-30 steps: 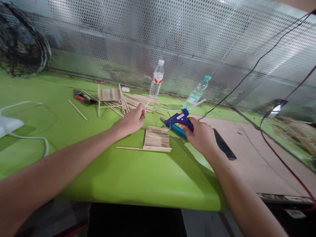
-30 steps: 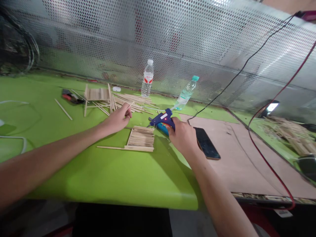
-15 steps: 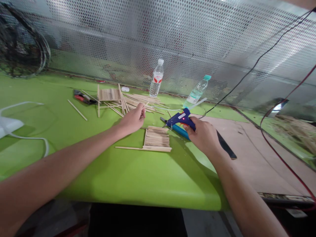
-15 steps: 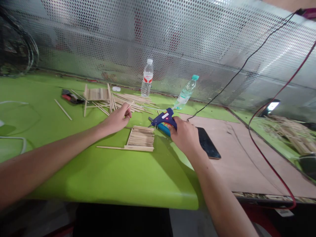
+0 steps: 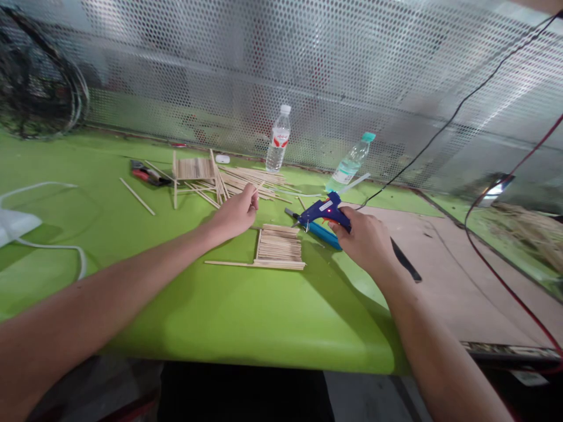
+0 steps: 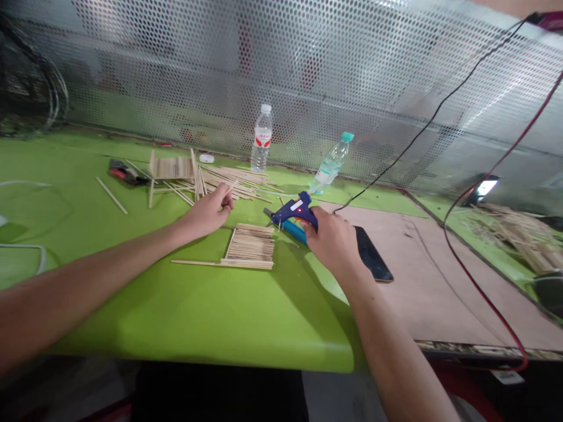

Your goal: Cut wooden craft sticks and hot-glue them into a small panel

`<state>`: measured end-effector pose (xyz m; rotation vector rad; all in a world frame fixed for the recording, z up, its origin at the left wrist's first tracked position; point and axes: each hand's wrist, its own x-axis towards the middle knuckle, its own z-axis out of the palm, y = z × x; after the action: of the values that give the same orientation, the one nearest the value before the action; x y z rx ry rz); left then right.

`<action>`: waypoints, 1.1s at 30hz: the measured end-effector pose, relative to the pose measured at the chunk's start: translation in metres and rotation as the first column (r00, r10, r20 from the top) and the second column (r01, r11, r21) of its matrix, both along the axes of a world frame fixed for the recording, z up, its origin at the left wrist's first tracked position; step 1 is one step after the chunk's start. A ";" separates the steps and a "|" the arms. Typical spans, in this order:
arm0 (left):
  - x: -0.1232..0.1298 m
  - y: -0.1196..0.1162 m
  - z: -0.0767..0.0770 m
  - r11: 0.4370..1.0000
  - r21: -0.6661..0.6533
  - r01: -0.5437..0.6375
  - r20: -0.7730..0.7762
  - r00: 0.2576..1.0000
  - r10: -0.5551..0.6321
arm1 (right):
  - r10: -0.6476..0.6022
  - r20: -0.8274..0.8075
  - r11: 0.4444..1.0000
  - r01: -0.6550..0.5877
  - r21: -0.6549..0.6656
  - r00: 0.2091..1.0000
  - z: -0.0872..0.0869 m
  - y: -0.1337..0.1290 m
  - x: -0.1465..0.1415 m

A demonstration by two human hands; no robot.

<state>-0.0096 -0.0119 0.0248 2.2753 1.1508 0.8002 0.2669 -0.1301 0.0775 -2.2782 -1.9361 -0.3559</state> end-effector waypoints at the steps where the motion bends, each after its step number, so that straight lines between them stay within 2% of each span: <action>1: 0.000 0.000 0.001 1.000 -0.001 -0.002 0.001 1.000 0.002 | 0.000 -0.001 1.000 0.000 0.002 1.000 0.000 0.000 0.000; 24: 0.001 -0.004 0.004 0.999 -0.053 -0.004 0.018 1.000 0.005 | -0.001 -0.038 1.000 0.002 0.014 0.999 0.000 -0.001 0.012; 33: 0.001 -0.005 0.006 1.000 -0.024 -0.013 0.005 1.000 0.013 | 0.009 -0.059 0.999 -0.007 0.034 0.998 -0.002 0.000 0.019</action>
<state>-0.0084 -0.0167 0.0310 2.2471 1.1680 0.7927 0.2855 -0.1300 0.0752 -2.2333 -1.8957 -0.3135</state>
